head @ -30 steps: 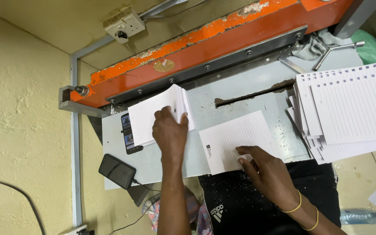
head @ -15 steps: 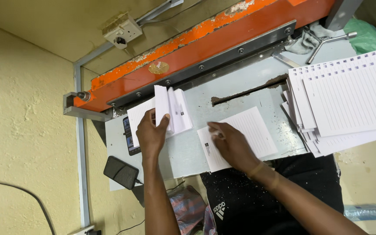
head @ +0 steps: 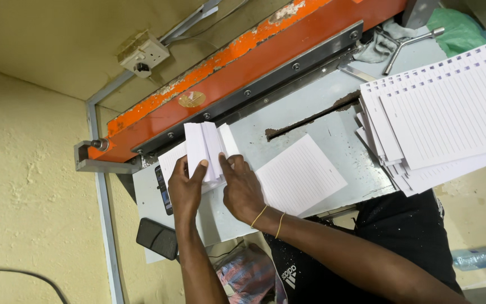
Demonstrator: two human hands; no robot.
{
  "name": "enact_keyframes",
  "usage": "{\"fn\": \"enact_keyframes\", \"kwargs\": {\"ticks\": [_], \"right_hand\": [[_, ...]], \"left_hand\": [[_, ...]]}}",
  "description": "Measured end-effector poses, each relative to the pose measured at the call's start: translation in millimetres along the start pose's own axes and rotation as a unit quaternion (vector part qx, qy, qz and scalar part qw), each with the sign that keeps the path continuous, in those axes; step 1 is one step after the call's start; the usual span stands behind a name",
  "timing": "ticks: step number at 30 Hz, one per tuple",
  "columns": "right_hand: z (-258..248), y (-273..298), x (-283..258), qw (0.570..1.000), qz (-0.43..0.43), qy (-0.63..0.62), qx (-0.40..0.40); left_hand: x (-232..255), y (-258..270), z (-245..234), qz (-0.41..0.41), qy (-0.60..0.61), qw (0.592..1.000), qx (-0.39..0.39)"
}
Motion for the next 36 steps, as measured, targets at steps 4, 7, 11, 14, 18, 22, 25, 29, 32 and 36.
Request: {"fn": "enact_keyframes", "kwargs": {"ticks": [4,7,11,14,18,22,25,29,32,36], "right_hand": [[-1.0,7.2,-7.6,0.999,-0.018,0.023,0.024],[2.9,10.1,-7.6,0.997,-0.041,0.035,0.049],[10.3,9.0,0.8,0.992,-0.082,0.069,0.067],[17.3,5.3,6.9,0.989,-0.091,0.092,0.067],[26.2,5.0,9.8,0.991,-0.079,0.103,0.034],[20.9,11.1,3.3,0.999,-0.017,-0.006,-0.037],[13.8,11.7,-2.7,0.995,0.028,-0.003,-0.096],[14.0,9.2,-1.9,0.993,0.009,0.045,-0.108],[21.2,7.5,4.8,0.99,-0.008,0.081,-0.113],[36.8,7.9,11.1,0.983,-0.069,0.169,-0.033]], "left_hand": [[-9.2,-4.5,5.6,0.003,0.013,1.0,-0.003],[-9.3,-3.8,6.7,-0.008,0.031,0.999,0.001],[-8.9,-5.5,8.3,0.002,0.038,0.999,0.006],[-13.3,-7.3,9.4,0.006,0.043,0.999,0.008],[-8.8,-4.9,9.8,0.005,0.061,0.998,0.009],[-15.6,-8.1,10.1,0.011,0.058,0.998,0.012],[-15.9,-9.3,10.8,0.007,0.065,0.998,0.008],[-11.3,-7.5,10.0,0.009,0.067,0.998,0.009],[-14.0,-7.6,10.9,0.014,0.074,0.997,0.009],[-22.3,-12.9,12.3,0.02,0.08,0.997,0.004]]}}
Point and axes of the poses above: each hand's wrist, its own y-axis away from the middle knuckle, its own z-axis out of the palm, x = y × z, the point moved 1 cm from there along -y, towards the middle knuckle, and after that the axes turned 9 degrees about -y, right-handed, at the moved point
